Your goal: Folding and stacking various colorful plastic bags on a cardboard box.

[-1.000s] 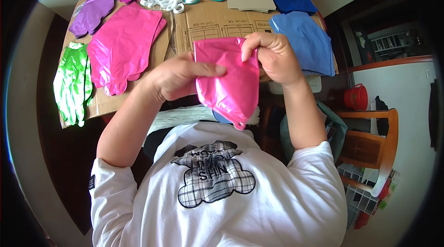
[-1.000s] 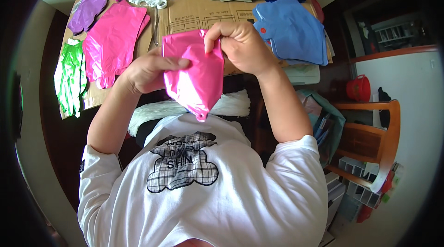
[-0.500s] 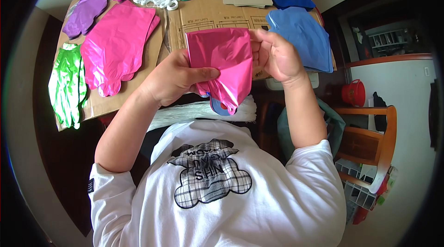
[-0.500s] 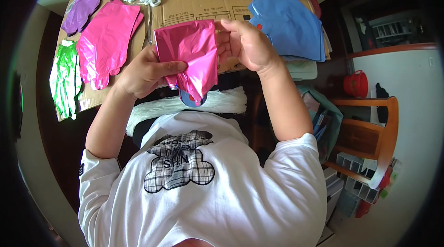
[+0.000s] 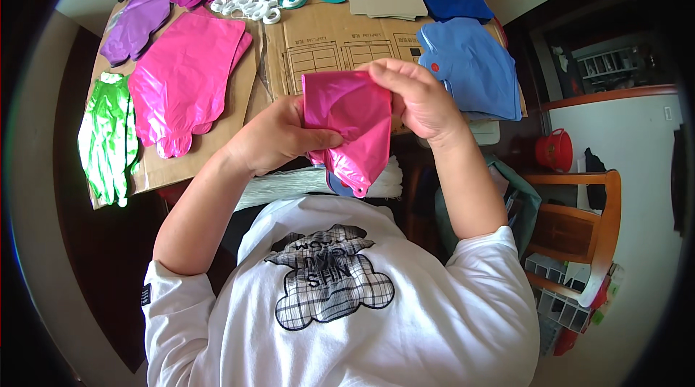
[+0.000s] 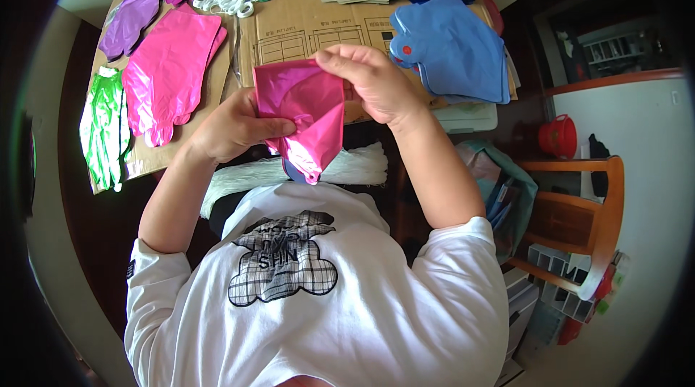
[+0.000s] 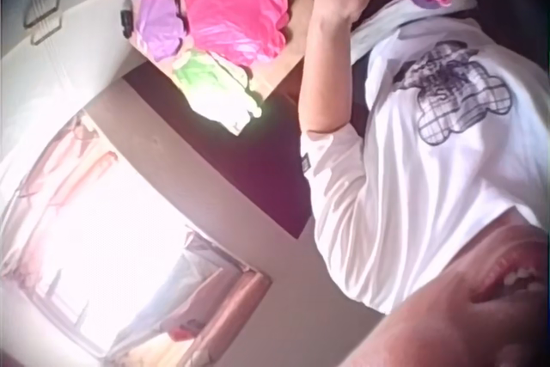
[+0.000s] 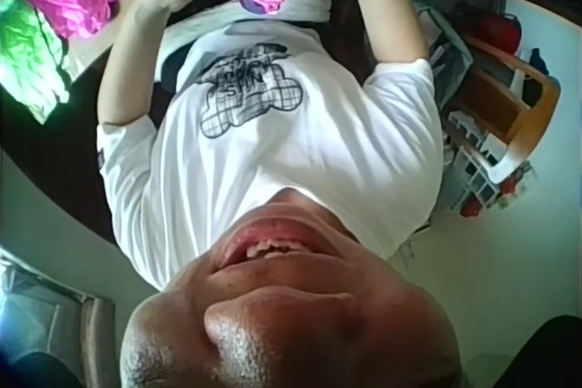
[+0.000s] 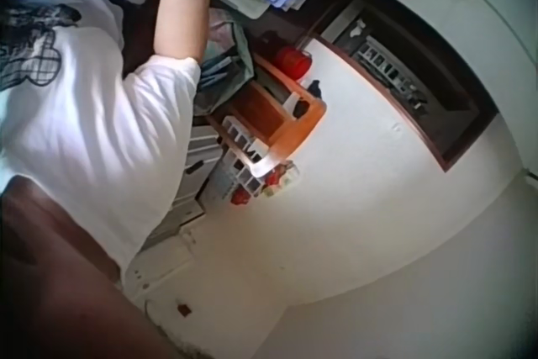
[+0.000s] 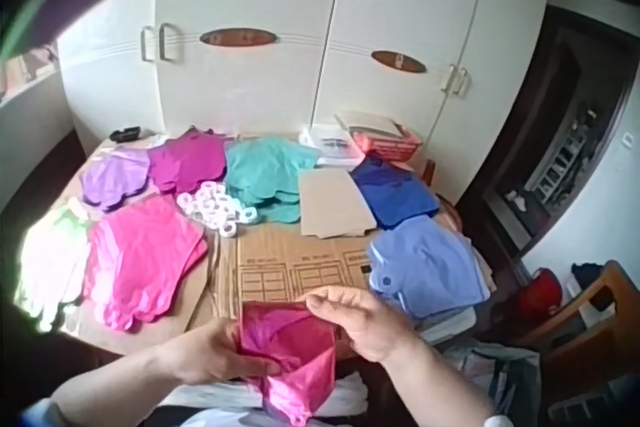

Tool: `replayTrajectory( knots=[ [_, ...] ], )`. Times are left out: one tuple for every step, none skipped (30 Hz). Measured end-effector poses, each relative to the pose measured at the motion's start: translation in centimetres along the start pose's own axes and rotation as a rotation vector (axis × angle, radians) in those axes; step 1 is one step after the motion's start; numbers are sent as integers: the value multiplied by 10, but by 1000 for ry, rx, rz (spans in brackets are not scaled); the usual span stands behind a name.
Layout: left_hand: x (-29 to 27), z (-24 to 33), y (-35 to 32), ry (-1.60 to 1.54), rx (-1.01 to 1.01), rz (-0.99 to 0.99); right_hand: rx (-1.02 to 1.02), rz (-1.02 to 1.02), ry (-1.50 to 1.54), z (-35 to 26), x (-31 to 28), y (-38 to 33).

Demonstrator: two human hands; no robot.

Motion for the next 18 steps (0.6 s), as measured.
replayTrajectory(
  knots=[
    [0,-1,1,-13,-13,18,-8,-18,-71,1,-3,6],
    [0,-2,2,-27,-26,38,-15,-36,-142,6,-9,13],
    [-1,-5,3,-45,-41,56,-19,-53,-214,10,-13,20],
    [-4,-11,4,-64,-44,74,1,-45,-235,14,-16,24],
    [-7,-19,6,-82,-46,91,-5,-22,-256,14,-18,27],
    [-9,-26,7,-104,-51,111,-8,0,-275,15,-21,29],
    [-8,-34,6,-210,-46,177,-11,21,-295,17,-23,30],
    [-2,-42,2,-316,-42,244,10,25,-288,21,-26,31],
    [2,-50,-2,-419,-36,312,27,28,-278,25,-30,32],
    [3,-64,-6,-429,-25,331,48,30,-270,28,-31,34],
    [7,-74,-9,-449,-17,345,46,29,-331,28,-29,34],
    [11,-79,-11,-433,-25,385,46,27,-392,28,-26,33],
    [13,-83,-12,-416,-33,424,45,25,-453,27,-23,32],
    [13,-82,-13,-387,-6,430,72,4,-533,27,-22,33],
    [14,-85,-13,-382,11,434,96,-21,-615,25,-22,35],
    [14,-88,-13,-377,28,437,120,-46,-698,22,-19,37],
    [14,-91,-13,-371,45,441,10,1,-931,14,-14,34],
    [15,-92,-14,-371,47,444,-108,50,-1159,4,-3,28]
  ],
)
Point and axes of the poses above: each hand's wrist, its own y-axis towards the middle knuckle, its own x-axis out of the palm, z = x × y, the point moved 4 cm from there along y, towards the middle knuckle, and after that the axes turned 5 degrees about -y, right-handed, at the moved point
